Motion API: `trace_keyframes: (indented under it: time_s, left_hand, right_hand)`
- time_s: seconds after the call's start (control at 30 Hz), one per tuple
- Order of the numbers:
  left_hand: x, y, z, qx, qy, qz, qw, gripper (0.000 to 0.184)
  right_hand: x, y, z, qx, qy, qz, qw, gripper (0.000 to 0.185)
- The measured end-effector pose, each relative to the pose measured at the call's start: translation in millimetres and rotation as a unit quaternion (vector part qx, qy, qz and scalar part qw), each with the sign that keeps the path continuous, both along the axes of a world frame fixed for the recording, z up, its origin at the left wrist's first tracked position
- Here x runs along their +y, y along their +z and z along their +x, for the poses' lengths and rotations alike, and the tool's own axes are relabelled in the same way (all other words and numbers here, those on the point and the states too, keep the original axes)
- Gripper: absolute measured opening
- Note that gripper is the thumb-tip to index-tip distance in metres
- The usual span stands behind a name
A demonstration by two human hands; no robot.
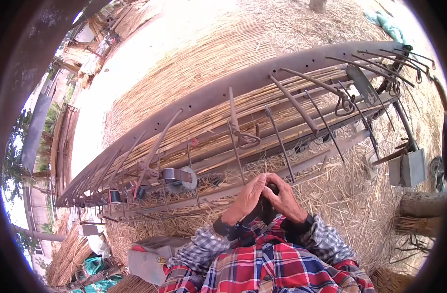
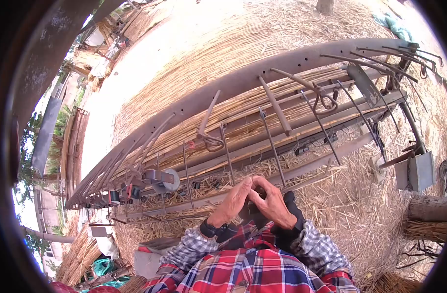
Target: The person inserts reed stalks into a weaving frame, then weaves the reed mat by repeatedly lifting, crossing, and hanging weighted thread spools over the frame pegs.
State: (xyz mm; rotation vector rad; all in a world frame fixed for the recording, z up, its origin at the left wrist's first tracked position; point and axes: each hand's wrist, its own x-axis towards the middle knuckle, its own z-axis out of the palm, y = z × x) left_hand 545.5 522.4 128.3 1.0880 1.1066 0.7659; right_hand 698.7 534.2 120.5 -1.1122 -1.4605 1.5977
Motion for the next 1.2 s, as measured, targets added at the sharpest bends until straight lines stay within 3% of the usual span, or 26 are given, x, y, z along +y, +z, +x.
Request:
trace_keyframes:
  time_s: [0.03,0.07,0.13,0.2,0.33,0.43,0.6,0.73,0.8,0.83,0.9,0.97,1.0,1.07,1.13,1.2]
  left_hand:
    - [-5,-9,-2,0.047,0.003,0.029,0.998,0.054]
    - [-8,-6,-3,0.022,-0.001,0.006,1.0,0.054]
    - [-10,7,-4,-0.006,-0.005,-0.004,1.0,0.054]
    - [-8,21,2,-0.063,-0.017,-0.04,0.997,0.05]
    - [-12,-8,7,-0.133,-0.03,-0.069,0.988,0.047]
    - [-17,-14,11,-0.09,0.004,-0.081,0.993,0.048]
    - [-16,-16,9,-0.117,-0.036,-0.111,0.986,0.056]
    - [-15,1,6,-0.114,-0.015,-0.166,0.979,0.06]
    - [-6,-10,0,0.096,-0.114,0.023,0.989,0.058]
    - [0,-6,-6,0.096,-0.114,0.021,0.989,0.058]
    - [34,44,-20,0.299,-0.226,-0.005,0.927,0.049]
    - [56,37,-32,0.334,-0.068,0.178,0.923,0.034]
    - [76,16,-45,0.334,-0.051,0.282,0.898,0.029]
    - [106,8,-59,0.345,-0.109,0.357,0.861,0.044]
    - [130,-8,-64,0.356,-0.205,0.349,0.842,0.057]
    - [150,-39,-68,0.344,-0.251,0.337,0.84,0.052]
  right_hand:
    - [-1,2,2,-0.028,0.004,0.01,1.0,0.03]
    - [-2,5,4,-0.027,0.006,0.027,0.999,0.03]
    - [-9,12,7,-0.153,0.01,0.209,0.966,0.033]
    - [-16,21,13,-0.184,0.017,0.203,0.962,0.036]
    - [-23,36,24,-0.235,0.017,0.175,0.956,0.038]
    - [-32,43,31,-0.248,0.019,0.168,0.954,0.039]
    - [-43,28,19,-0.288,0.076,0.185,0.936,0.051]
    - [-40,2,15,-0.239,0.065,0.161,0.955,0.049]
    - [-36,-6,15,-0.112,0.063,0.099,0.987,0.047]
    - [-35,-3,16,-0.112,0.063,0.097,0.987,0.047]
    - [-30,10,18,-0.012,0.071,-0.01,0.997,0.044]
    - [-32,2,23,-0.008,0.098,-0.064,0.993,0.04]
    - [-32,7,24,0.036,0.096,-0.117,0.988,0.038]
    - [-44,15,30,0.092,0.083,-0.197,0.972,0.036]
    - [-51,31,38,0.1,0.097,-0.226,0.964,0.036]
    - [-68,26,43,0.157,0.071,-0.28,0.944,0.036]
